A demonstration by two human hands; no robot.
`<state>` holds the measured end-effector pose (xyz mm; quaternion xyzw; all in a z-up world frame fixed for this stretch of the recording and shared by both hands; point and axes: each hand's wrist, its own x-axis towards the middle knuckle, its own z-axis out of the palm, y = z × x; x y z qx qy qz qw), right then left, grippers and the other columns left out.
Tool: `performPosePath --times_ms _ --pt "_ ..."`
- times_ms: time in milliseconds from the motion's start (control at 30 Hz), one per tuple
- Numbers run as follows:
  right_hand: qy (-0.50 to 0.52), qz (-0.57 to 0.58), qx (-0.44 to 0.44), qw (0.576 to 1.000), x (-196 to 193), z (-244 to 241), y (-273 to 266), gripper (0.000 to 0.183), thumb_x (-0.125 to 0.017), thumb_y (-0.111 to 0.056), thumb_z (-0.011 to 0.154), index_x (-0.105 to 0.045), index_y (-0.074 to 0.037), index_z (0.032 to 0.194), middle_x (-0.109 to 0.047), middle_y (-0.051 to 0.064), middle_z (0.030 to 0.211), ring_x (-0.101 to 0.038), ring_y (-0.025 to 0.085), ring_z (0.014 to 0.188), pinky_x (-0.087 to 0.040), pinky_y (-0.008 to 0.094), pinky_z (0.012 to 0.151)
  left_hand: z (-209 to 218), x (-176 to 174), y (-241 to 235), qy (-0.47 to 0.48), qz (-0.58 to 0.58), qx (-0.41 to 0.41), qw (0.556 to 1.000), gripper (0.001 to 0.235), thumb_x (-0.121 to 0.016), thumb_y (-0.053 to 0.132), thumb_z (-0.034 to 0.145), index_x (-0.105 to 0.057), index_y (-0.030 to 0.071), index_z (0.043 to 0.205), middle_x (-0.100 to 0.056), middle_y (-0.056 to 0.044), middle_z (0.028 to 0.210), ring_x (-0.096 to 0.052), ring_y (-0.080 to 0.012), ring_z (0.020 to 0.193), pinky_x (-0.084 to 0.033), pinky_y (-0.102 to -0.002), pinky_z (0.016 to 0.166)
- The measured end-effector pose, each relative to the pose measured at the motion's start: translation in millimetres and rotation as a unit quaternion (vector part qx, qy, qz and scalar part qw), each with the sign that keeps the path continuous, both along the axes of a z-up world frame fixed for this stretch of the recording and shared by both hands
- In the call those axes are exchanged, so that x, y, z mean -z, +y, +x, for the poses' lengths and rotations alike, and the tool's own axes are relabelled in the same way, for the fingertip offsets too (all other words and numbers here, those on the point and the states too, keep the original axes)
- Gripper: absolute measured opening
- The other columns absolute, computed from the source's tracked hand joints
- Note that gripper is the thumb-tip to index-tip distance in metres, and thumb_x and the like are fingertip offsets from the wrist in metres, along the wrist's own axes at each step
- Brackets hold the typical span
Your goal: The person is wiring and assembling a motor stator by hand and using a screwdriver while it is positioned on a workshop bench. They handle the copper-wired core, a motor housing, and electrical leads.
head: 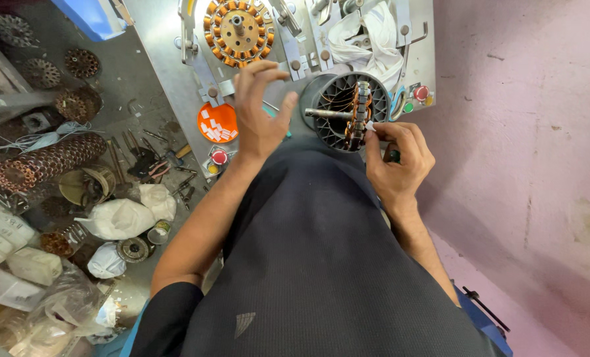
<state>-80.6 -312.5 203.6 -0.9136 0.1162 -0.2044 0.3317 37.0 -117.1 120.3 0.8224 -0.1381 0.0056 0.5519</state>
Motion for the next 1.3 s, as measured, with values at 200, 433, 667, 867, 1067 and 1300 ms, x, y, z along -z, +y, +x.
performPosePath --times_ms 200,433,667,867,1067,1300 --pt "-0.013 -0.049 -0.012 0.999 6 -1 0 0.018 -0.082 0.006 0.091 -0.07 -0.001 0.102 -0.07 0.009 0.099 -0.069 0.015 0.076 -0.057 0.027 0.067 19 37 10 -0.054 0.087 -0.135 0.986 0.079 -0.092 0.014 0.082 -0.043 0.009 0.145 -0.035 -0.018 0.157 -0.035 -0.0396 0.149 -0.032 -0.051 0.125" --pt "-0.018 -0.066 -0.032 0.997 7 3 2 0.018 -0.081 0.006 0.09 -0.07 -0.001 0.102 -0.07 0.01 0.099 -0.07 0.015 0.075 -0.057 0.027 0.065 36 74 1 -0.073 0.091 -0.188 0.975 0.102 -0.095 0.019 0.081 -0.03 0.009 0.158 -0.026 -0.018 0.166 -0.029 -0.0403 0.155 -0.032 -0.049 0.13" --pt "-0.014 -0.041 -0.037 0.998 9 3 2 0.017 -0.08 0.007 0.092 -0.07 -0.001 0.104 -0.07 0.01 0.101 -0.07 0.015 0.078 -0.059 0.027 0.068 44 92 6 -0.1 0.083 -0.199 0.971 0.097 -0.096 0.018 0.082 -0.035 0.009 0.157 -0.032 -0.016 0.165 -0.035 -0.0372 0.154 -0.036 -0.045 0.13" --pt "-0.01 -0.042 -0.042 0.998 10 3 0 0.017 -0.08 0.007 0.092 -0.07 -0.001 0.104 -0.07 0.01 0.101 -0.07 0.014 0.078 -0.06 0.026 0.068 51 97 4 -0.111 0.084 -0.207 0.968 0.096 -0.094 0.018 0.083 -0.034 0.009 0.158 -0.033 -0.015 0.166 -0.035 -0.0352 0.155 -0.035 -0.044 0.132" --pt "-0.009 -0.051 -0.048 0.998 10 3 0 0.017 -0.08 0.006 0.093 -0.069 -0.001 0.104 -0.07 0.01 0.101 -0.071 0.015 0.079 -0.06 0.027 0.07 56 101 5 -0.108 0.08 -0.209 0.969 0.095 -0.095 0.016 0.082 -0.036 0.009 0.157 -0.034 -0.015 0.165 -0.036 -0.0361 0.155 -0.036 -0.043 0.131" --pt "-0.008 -0.054 -0.052 0.997 14 2 -2 0.016 -0.08 0.005 0.093 -0.069 -0.001 0.104 -0.069 0.01 0.101 -0.071 0.014 0.078 -0.061 0.026 0.069 64 109 5 -0.122 0.086 -0.204 0.968 0.094 -0.094 0.018 0.085 -0.035 0.009 0.158 -0.033 -0.014 0.166 -0.036 -0.0364 0.155 -0.037 -0.044 0.131"
